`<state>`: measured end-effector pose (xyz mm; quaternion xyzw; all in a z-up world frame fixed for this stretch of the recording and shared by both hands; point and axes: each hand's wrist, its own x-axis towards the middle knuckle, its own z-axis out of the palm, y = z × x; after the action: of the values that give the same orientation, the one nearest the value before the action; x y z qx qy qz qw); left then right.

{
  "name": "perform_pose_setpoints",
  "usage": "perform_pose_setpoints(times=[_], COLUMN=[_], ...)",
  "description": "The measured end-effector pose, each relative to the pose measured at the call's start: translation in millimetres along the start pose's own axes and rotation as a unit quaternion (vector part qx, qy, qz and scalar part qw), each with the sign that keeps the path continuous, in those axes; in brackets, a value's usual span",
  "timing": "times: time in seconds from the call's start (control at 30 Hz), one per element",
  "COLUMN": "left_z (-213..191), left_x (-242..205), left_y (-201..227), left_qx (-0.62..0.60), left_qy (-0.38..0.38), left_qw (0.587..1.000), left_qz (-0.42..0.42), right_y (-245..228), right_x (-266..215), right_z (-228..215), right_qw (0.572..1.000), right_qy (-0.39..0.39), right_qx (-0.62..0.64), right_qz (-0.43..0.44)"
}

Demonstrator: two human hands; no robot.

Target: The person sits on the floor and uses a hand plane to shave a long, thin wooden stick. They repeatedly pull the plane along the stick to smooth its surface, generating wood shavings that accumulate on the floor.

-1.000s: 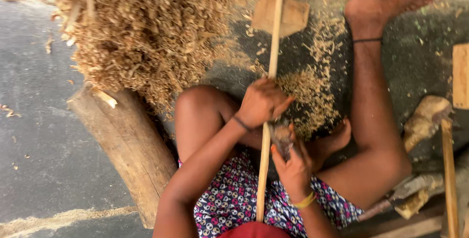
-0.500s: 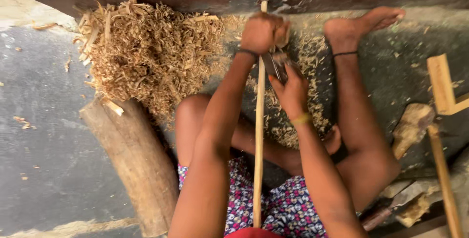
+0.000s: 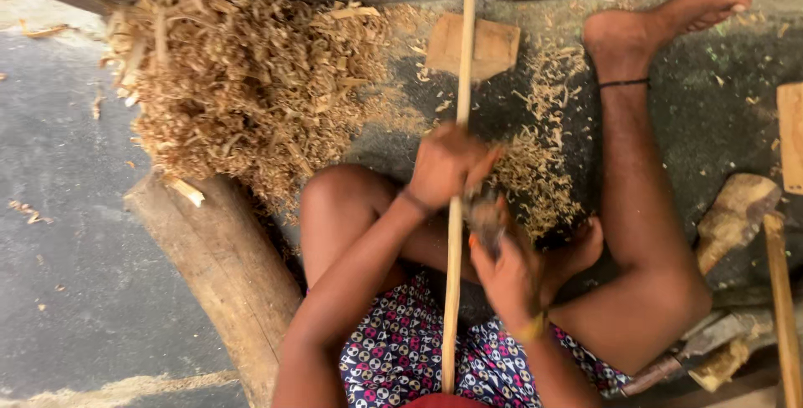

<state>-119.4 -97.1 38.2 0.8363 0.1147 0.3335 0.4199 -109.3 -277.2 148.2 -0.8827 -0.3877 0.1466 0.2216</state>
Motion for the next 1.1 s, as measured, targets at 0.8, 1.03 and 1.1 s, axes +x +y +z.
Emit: perform_pose_setpoints(times=[0.8, 1.03, 1.1], left_z=[-14, 23, 49], left_x=[-30, 26, 62], left_y=[62, -34, -81], left_qx=[-0.018, 0.075, 0.024], left_qy=[-0.084, -0.031, -0.031], left_qw=[0.996, 0.994, 0.999], left_qz=[0.024, 0.073, 0.036], right_y=[-4, 8, 18], right_x=[-85, 27, 76], right_z=[-3, 9, 14], right_qw=[0.977, 0.993, 0.995], right_qy=[-0.043, -0.004, 0.007], right_qx=[0.107, 0.078, 0.068], right_qz=[0.179, 0.085, 0.076])
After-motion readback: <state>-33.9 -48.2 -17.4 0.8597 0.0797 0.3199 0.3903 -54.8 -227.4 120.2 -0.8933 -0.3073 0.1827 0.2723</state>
